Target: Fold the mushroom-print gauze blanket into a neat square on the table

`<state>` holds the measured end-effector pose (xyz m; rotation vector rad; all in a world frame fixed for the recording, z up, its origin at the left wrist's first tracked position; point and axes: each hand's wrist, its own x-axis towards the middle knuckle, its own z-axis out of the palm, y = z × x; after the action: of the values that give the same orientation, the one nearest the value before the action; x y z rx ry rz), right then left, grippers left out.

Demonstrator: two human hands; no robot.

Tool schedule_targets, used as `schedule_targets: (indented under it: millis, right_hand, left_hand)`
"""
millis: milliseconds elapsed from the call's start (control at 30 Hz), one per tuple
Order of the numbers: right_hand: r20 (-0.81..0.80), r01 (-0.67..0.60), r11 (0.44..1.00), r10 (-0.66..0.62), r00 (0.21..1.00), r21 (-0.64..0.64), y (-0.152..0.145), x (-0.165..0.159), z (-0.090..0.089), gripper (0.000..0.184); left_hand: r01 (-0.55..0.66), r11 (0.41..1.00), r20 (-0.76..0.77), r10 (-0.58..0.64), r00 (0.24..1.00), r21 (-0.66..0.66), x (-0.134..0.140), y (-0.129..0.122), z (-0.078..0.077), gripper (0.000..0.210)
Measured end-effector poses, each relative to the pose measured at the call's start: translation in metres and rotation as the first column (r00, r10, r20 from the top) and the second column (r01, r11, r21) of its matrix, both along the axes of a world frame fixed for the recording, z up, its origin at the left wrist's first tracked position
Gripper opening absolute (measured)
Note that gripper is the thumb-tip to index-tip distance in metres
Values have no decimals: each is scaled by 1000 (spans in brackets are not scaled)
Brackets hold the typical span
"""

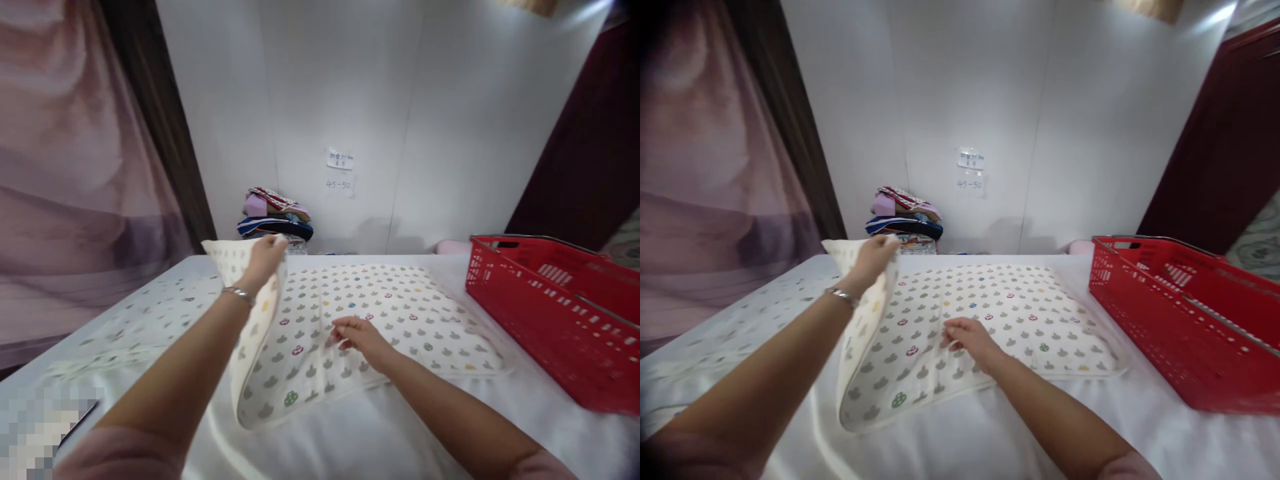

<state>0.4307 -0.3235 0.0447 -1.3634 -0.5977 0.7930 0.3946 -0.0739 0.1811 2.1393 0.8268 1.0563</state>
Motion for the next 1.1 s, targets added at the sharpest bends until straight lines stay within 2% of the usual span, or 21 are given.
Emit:
schedule_targets:
  millis: [33, 100, 167, 200, 233, 267, 367, 433, 500, 567, 633, 767, 867, 933, 1000, 1067, 1100]
  right_hand:
    - [-75, 62, 997, -58, 995, 51, -10, 13, 7, 32]
    - [-193, 178, 973, -148, 970, 147, -35, 37, 18, 32]
    - [-244, 247, 948, -195, 950, 203, -64, 59, 20, 34]
    - [-246, 268, 941, -216, 945, 204, -79, 68, 17, 36]
    - [-242, 286, 941, -240, 940, 178, -94, 74, 11, 39]
    - [-240, 299, 946, -263, 934, 127, -107, 79, 4, 42]
    - [-287, 297, 951, -310, 906, -90, -138, 81, -24, 41]
    - [-326, 295, 947, -321, 889, -126, -151, 78, -39, 33]
    - [-343, 316, 945, -323, 882, -77, -156, 76, -47, 25]
    - [-350, 320, 946, -319, 881, -57, -156, 79, -49, 19]
    - [-353, 291, 950, -312, 882, -113, -153, 86, -49, 19]
    - [-296, 198, 932, -290, 910, -303, -143, 105, -52, 24]
    - [-285, 156, 932, -254, 924, -328, -138, 118, -46, 24]
    - [-298, 185, 956, -249, 921, -226, -141, 130, -31, 21]
    - [-276, 284, 957, -291, 916, -64, -151, 147, -7, 19]
    - [-240, 417, 904, -386, 891, 95, -170, 166, 18, 19]
    - [-226, 500, 849, -461, 858, 169, -182, 176, 28, 19]
  left_hand:
    - [137, 990, -63, -135, 989, 35, 25, -29, -3, 22]
    - [378, 922, -172, -361, 917, 78, 64, -95, -17, 21]
    - [576, 812, -314, -526, 791, 92, 88, -161, -40, 22]
    - [660, 749, -417, -581, 699, 64, 94, -190, -55, 23]
    - [720, 693, -513, -606, 608, 36, 96, -216, -71, 24]
    - [754, 656, -547, -626, 556, 17, 96, -238, -87, 23]
    - [812, 582, -606, -660, 443, -40, 84, -276, -131, 24]
    - [842, 537, -632, -671, 388, -54, 73, -282, -152, 30]
    - [886, 463, -642, -680, 356, 1, 63, -280, -166, 40]
    - [916, 387, -651, -670, 356, 103, 53, -274, -173, 45]
    - [917, 354, -671, -635, 381, 185, 43, -268, -177, 42]
    - [892, 392, -707, -565, 426, 224, 24, -254, -184, 36]
    - [857, 463, -713, -521, 470, 226, 14, -243, -185, 43]
    - [826, 511, -716, -484, 504, 236, 12, -235, -181, 48]
    - [799, 549, -716, -453, 531, 245, 12, -227, -175, 53]
    - [776, 579, -717, -428, 551, 251, 12, -220, -168, 54]
    - [768, 588, -717, -419, 557, 254, 11, -217, -166, 53]
